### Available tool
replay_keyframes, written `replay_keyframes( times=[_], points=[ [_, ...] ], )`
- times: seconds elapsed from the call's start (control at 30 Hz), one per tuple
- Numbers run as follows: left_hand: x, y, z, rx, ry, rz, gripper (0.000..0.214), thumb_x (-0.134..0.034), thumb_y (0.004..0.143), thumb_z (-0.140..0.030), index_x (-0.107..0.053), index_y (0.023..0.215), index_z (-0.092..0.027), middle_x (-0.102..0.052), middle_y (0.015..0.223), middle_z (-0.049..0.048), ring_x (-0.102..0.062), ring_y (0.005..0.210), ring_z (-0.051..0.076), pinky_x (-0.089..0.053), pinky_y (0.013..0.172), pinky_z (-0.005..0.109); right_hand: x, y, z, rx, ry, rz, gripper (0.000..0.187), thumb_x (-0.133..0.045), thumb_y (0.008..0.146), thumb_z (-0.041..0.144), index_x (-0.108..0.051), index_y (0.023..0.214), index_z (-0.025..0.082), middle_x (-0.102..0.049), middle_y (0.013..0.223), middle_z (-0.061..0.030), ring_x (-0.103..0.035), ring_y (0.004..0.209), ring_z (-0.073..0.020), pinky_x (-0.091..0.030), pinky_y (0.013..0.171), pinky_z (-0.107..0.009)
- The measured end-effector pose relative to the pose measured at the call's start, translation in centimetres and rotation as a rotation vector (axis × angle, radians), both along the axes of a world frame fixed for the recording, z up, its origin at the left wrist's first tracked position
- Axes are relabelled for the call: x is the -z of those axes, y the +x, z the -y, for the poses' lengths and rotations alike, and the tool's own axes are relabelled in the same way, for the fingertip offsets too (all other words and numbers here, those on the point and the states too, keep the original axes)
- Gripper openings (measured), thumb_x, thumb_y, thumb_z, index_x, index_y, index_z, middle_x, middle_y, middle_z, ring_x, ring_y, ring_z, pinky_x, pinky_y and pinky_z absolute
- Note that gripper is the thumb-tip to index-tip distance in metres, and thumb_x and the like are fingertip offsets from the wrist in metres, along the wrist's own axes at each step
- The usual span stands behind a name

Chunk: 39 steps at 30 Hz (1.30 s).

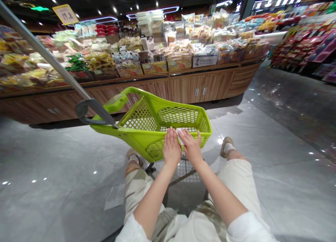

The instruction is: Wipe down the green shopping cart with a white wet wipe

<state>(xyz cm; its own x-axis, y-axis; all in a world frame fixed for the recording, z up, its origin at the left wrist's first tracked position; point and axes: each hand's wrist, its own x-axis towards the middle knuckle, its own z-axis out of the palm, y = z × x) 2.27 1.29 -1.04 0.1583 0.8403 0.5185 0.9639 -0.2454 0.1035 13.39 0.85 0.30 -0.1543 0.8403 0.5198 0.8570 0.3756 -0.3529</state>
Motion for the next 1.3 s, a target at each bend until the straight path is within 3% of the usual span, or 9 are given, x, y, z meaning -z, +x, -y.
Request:
replay_keyframes(
  times=[0.3,0.4,0.5,0.7,0.8,0.97,1.1,1.2,1.3],
  points=[
    [0.1,0.2,-0.1,-0.003,0.013,0.016,0.074,-0.041,0.089,-0.013,-0.012,0.156,-0.003,-0.024,0.163,0.0161,-0.016,0.153,0.026,-0.022,0.125,0.044,4.0,12.4,1.3,0.286,0.036,-0.084,0.073,-0.038,0.074,0.004,-0.051,0.141,0.031,-0.060,0.141,-0.0042,-0.049,0.136,-0.0234,-0.016,0.116,-0.062],
    [0.0,0.1,-0.1,0.000,0.012,0.022,0.072,-0.040,0.090,-0.012,-0.014,0.156,-0.003,-0.025,0.163,0.0165,-0.017,0.153,0.026,-0.023,0.124,0.043,3.1,13.1,1.0,0.246,0.035,-0.235,0.061,-0.039,0.078,0.010,-0.057,0.134,0.026,-0.066,0.132,-0.0072,-0.060,0.123,-0.0236,-0.033,0.111,-0.054],
    [-0.1,0.0,-0.1,0.003,0.008,0.020,0.072,-0.041,0.090,-0.013,-0.016,0.156,-0.003,-0.026,0.163,0.0165,-0.017,0.153,0.025,-0.023,0.124,0.043,1.1,12.9,0.7,0.290,0.011,-0.454,0.046,-0.049,0.084,0.028,-0.059,0.127,0.019,-0.073,0.115,-0.0116,-0.068,0.098,-0.0248,-0.050,0.087,-0.040],
    [0.1,0.1,-0.1,-0.008,0.014,0.015,0.071,-0.040,0.091,-0.013,-0.014,0.156,-0.003,-0.024,0.163,0.0159,-0.016,0.153,0.025,-0.022,0.125,0.043,-1.6,12.5,-1.6,0.135,-0.252,-0.553,0.033,-0.056,0.083,0.050,-0.064,0.093,0.019,-0.070,0.078,-0.0022,-0.061,0.069,-0.0186,-0.045,0.066,-0.029],
    [0.2,0.1,0.0,-0.014,0.023,0.009,0.071,-0.040,0.091,-0.013,-0.013,0.156,-0.002,-0.024,0.163,0.0162,-0.015,0.153,0.025,-0.022,0.125,0.043,-1.3,12.1,-2.8,0.215,-0.199,-0.440,0.035,-0.059,0.081,0.048,-0.063,0.099,0.019,-0.064,0.070,0.0001,-0.056,0.061,-0.0181,-0.044,0.064,-0.030],
    [0.2,0.1,0.0,-0.010,0.028,0.010,0.072,-0.040,0.091,-0.013,-0.011,0.156,-0.002,-0.023,0.163,0.0169,-0.014,0.153,0.025,-0.023,0.124,0.044,-0.7,10.5,-2.4,0.220,0.082,-0.150,0.021,-0.049,0.090,0.031,-0.063,0.099,0.019,-0.067,0.111,-0.0143,-0.062,0.101,-0.0257,-0.045,0.085,-0.038],
    [0.2,0.1,-0.1,-0.002,0.031,0.035,0.075,-0.041,0.090,-0.012,-0.006,0.157,-0.004,-0.024,0.163,0.0169,-0.015,0.153,0.025,-0.024,0.124,0.045,-0.3,9.0,-0.7,0.208,0.043,0.103,0.035,-0.038,0.095,0.020,-0.061,0.121,0.021,-0.064,0.133,-0.0121,-0.049,0.131,-0.0280,-0.024,0.110,-0.056],
    [0.3,0.1,-0.1,0.008,0.026,0.046,0.077,-0.041,0.089,-0.012,-0.005,0.157,-0.005,-0.023,0.164,0.0164,-0.014,0.153,0.025,-0.023,0.124,0.045,0.2,8.3,0.1,0.227,0.023,0.203,0.044,-0.043,0.094,0.025,-0.051,0.136,0.017,-0.053,0.147,-0.0148,-0.034,0.144,-0.0312,-0.006,0.114,-0.064],
    [0.3,0.2,-0.1,0.004,0.025,0.050,0.077,-0.041,0.089,-0.012,-0.006,0.157,-0.004,-0.022,0.164,0.0165,-0.013,0.154,0.025,-0.022,0.125,0.045,0.7,7.7,0.3,0.230,0.010,0.202,0.051,-0.042,0.090,0.016,-0.046,0.141,0.014,-0.050,0.149,-0.0158,-0.041,0.140,-0.0279,-0.013,0.115,-0.056]
  ],
)
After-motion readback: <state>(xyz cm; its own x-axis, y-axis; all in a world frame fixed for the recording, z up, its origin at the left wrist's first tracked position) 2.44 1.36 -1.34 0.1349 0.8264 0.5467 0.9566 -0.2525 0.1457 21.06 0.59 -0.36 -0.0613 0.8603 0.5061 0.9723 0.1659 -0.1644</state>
